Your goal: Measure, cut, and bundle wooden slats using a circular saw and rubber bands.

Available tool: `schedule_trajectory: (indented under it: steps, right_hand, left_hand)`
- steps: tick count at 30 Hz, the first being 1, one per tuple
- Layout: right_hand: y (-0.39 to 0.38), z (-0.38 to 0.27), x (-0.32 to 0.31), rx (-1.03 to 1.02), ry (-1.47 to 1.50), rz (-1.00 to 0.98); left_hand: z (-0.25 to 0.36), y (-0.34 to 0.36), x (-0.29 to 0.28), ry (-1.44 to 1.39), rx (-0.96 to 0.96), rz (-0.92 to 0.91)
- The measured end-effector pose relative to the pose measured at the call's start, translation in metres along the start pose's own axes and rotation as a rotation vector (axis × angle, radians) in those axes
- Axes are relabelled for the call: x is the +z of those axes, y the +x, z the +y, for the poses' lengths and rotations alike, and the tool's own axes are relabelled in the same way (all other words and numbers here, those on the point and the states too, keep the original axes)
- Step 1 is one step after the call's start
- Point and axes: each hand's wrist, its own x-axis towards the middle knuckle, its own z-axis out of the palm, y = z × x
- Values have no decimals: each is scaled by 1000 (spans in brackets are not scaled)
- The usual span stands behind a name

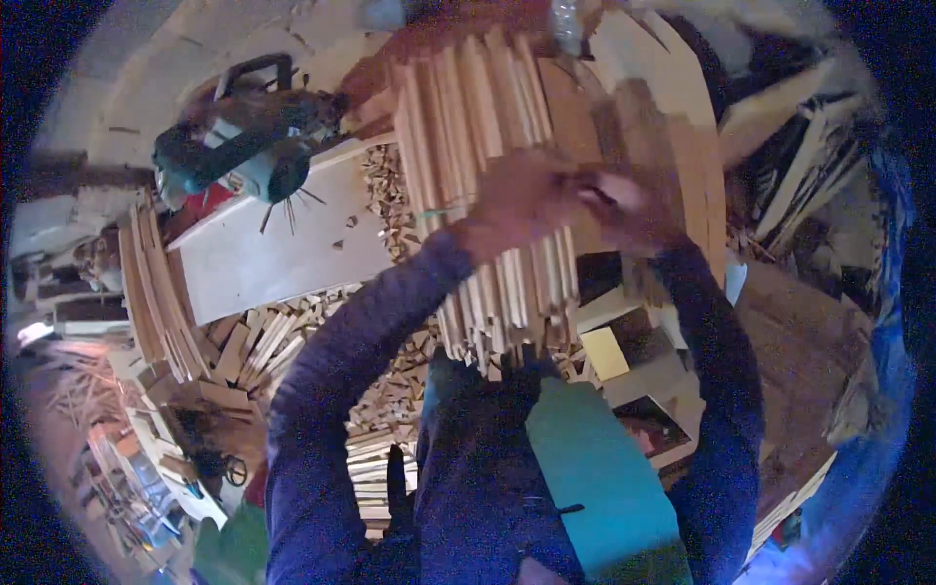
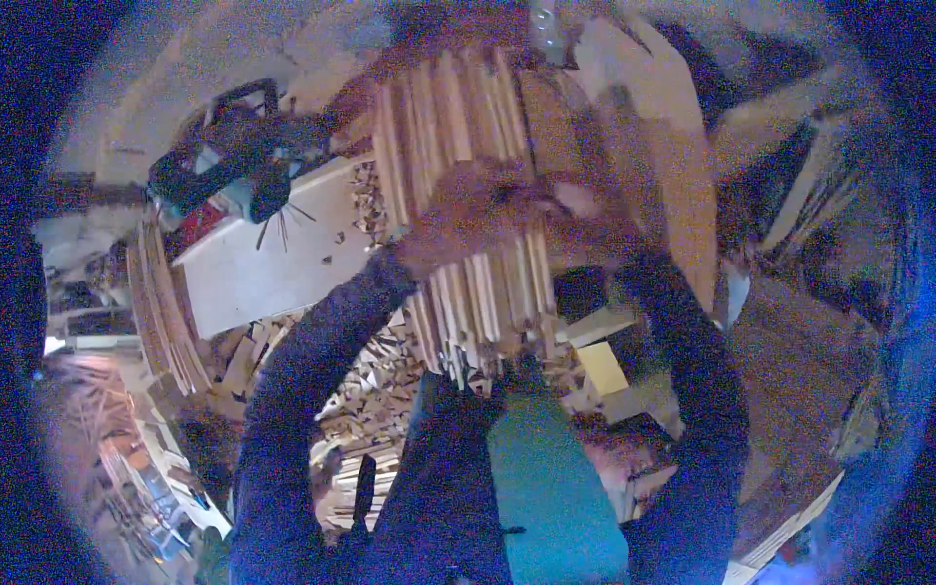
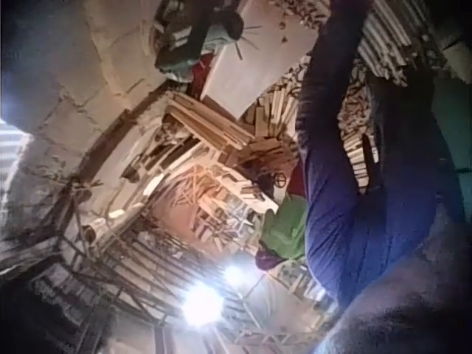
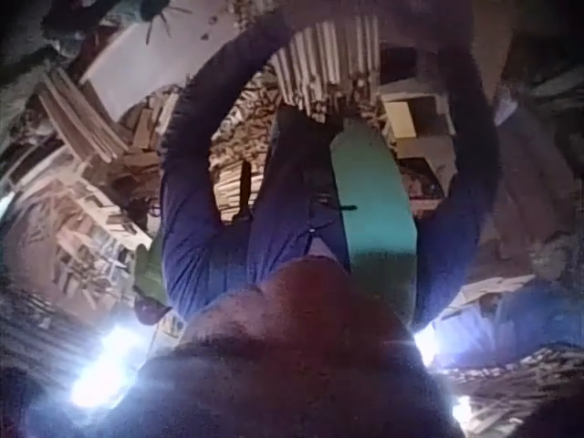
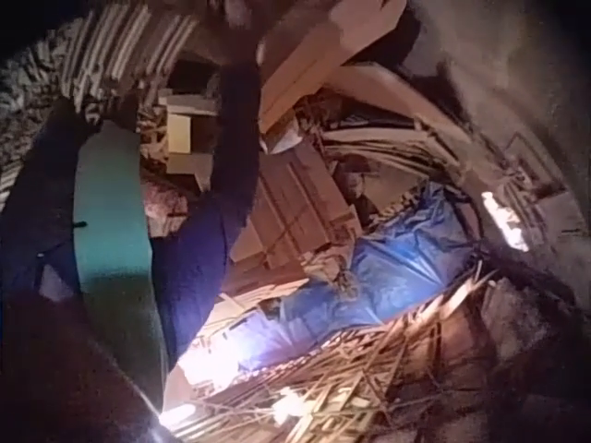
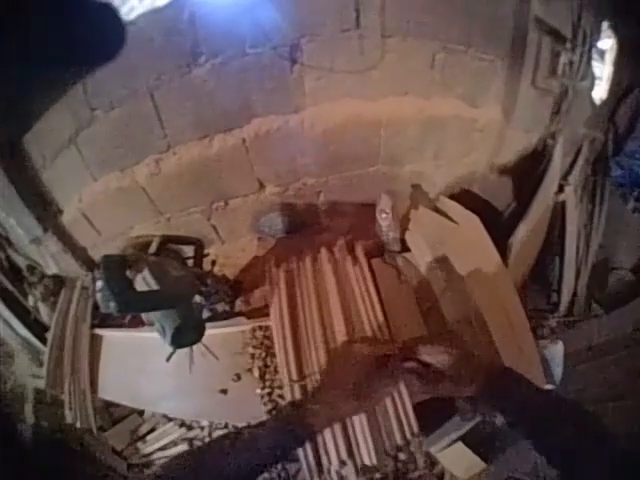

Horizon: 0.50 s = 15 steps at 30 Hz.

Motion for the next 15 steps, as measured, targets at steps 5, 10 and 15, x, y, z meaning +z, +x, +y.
schedule_trajectory:
  steps: [5,10,15]
  right_hand:
    - [-7,-21,-22,112,34,67]
    - [22,-11,8,-143,-342,28]
    - [20,1,18,-71,-165,-10]
  left_hand:
    - [18,12,9,1,-23,-103]
    - [-32,-11,-12,-388,-168,43]
    - [-37,-14,-24,-98,-157,-70]
